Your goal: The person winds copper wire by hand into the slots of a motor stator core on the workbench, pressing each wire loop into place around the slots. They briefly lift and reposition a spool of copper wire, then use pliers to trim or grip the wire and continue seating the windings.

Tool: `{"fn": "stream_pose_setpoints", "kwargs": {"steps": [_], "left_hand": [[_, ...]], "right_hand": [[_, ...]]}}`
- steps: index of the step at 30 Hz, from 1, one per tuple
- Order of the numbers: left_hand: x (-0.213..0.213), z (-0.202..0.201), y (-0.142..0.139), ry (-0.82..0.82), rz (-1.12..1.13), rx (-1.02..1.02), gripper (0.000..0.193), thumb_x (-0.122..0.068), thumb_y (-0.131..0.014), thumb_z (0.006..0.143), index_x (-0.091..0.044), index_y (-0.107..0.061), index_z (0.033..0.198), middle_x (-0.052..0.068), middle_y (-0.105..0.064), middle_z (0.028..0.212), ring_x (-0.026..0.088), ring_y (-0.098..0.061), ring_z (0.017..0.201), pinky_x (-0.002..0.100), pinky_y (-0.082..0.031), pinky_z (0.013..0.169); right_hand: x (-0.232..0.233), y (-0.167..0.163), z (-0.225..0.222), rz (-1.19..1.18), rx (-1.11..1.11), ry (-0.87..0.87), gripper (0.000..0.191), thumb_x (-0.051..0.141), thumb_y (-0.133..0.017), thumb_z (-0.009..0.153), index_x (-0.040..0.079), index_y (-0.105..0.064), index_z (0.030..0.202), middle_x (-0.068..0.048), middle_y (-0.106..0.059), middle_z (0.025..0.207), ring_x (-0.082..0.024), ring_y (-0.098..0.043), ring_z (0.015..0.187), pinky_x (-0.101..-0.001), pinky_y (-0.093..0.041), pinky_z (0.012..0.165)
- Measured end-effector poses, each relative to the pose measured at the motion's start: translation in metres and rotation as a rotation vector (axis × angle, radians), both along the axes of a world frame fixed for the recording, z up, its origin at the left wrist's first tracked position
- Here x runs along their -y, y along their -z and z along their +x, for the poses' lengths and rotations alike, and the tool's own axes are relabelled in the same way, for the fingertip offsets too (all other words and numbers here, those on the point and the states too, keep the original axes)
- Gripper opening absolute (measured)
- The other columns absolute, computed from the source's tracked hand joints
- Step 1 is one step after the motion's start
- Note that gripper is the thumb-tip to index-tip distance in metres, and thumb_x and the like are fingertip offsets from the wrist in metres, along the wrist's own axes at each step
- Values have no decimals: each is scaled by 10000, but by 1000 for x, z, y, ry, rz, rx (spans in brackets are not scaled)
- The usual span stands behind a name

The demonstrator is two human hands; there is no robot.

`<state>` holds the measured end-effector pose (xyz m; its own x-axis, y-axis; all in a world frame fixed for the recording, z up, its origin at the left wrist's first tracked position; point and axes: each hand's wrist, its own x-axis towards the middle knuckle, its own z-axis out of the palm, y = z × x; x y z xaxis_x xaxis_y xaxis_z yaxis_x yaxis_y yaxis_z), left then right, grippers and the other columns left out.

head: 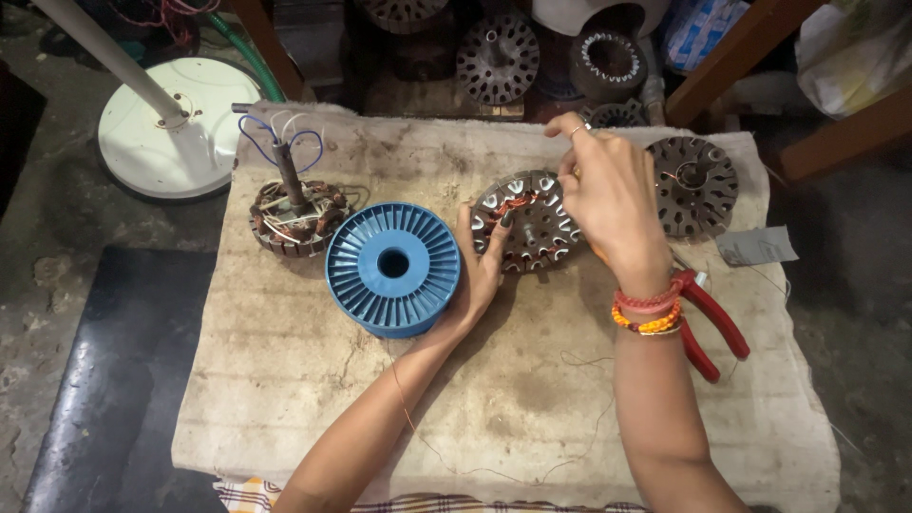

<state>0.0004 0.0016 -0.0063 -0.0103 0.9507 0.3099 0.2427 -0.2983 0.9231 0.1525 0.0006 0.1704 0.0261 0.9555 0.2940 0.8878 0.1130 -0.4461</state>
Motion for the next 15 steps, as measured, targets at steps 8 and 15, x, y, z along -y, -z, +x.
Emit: {"fn": "stream_pose_setpoints", "kwargs": {"steps": [8,15], "left_hand": [[3,-2,-18,75,-63,107,441,-320,-624,1023,16,-537,1296,152,-695,1081,240,-686,971,362,-553,820],[5,-2,-23,74,-16,99,423,-297,-622,1037,15,-533,1308,149,-690,1075,235,-682,957,363,-553,794]], "right_hand": [[-4,5,8,17,34,-12,564,-150,-654,771,87,-669,1283,-123,-752,840,-274,-728,765,-436,-578,752],[-9,20,22,97,-31,-15,558,-93,-730,816,121,-700,1330,-130,-766,961,-224,-743,786,-384,-609,753]]}}
